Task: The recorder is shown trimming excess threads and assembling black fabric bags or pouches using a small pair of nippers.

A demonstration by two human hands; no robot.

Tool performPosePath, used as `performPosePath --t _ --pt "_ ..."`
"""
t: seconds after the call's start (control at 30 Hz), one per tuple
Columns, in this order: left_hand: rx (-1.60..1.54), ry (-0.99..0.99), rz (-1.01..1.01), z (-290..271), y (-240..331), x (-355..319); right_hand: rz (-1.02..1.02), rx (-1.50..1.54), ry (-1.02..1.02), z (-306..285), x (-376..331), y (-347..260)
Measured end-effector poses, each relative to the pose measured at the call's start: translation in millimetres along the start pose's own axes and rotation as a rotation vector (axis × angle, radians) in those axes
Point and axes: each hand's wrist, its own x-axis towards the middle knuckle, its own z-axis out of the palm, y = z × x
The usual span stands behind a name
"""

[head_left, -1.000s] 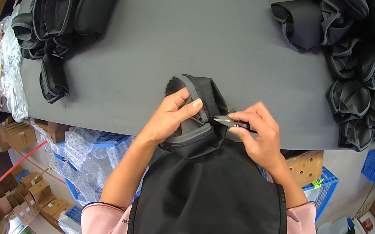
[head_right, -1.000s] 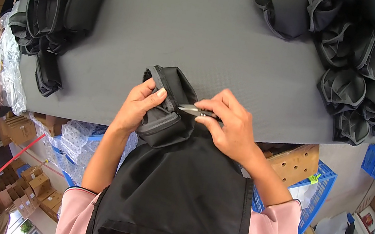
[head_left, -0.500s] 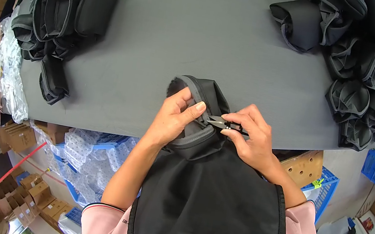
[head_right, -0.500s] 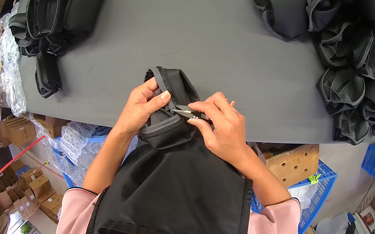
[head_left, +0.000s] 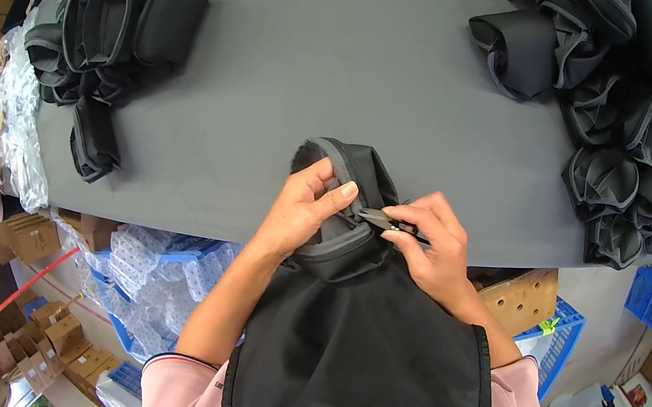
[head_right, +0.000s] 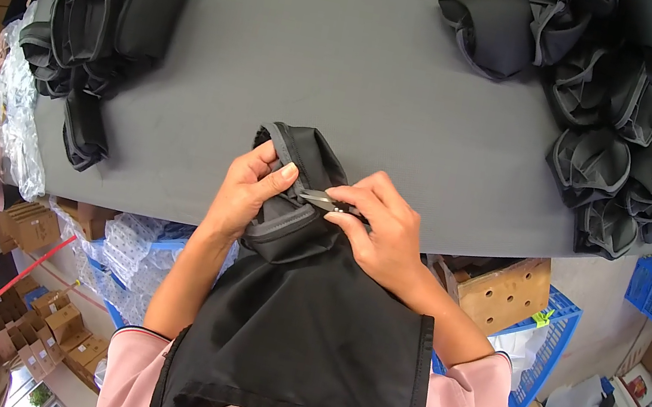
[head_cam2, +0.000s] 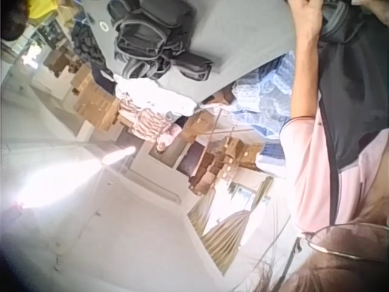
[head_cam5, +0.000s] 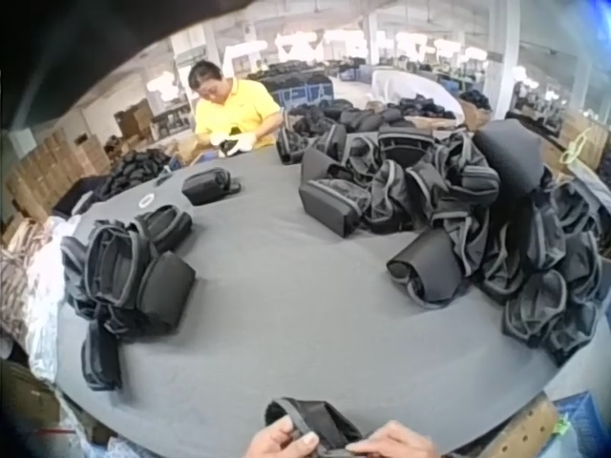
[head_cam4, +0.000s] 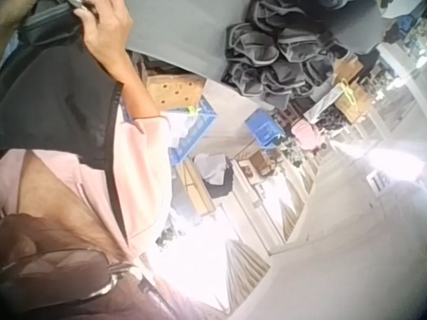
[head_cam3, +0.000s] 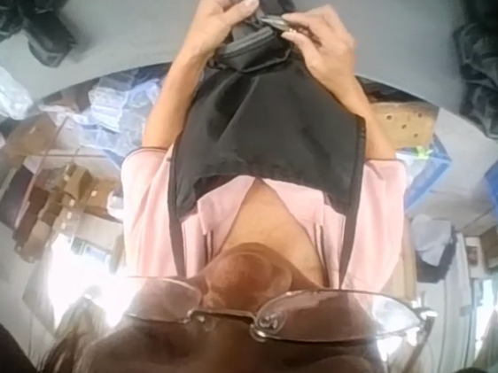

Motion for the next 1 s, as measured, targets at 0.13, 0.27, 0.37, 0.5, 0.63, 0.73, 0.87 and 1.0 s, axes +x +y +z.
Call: performPosePath --t 0.13,0.27,0.37,0.5,0.63,0.73,0.87,1.0 --pt "-0.017 0.052 -0.07 -11 2 -9 -0.091 -0.066 -0.038 -2 9 -8" --pt "-0.225 0.016 -0.05 -6 27 -14 -0.081 0.046 -0.134 -14 14 -19" --pt "-0.421 0.198 -0.087 -35 23 -10 0.196 0.411 -0.349 -29 11 -21" --pt "-0.166 0.394 0.196 -83 44 -46 0.152 0.275 -0.226 -21 14 -9" --pt "0.943 0.492 0.361 -146 102 -83 0.348 0.164 -0.121 -31 6 12" --pt "1.685 0.78 0.145 -170 91 -68 0.43 0.226 -0.012 -36 16 18" --pt "1.669 0.958 -0.191 -199 33 -49 0.395 0.124 0.159 -46 51 58" --pt "1.652 1.047 -0.276 -221 6 -41 0.228 -0.222 0.397 -103 104 81"
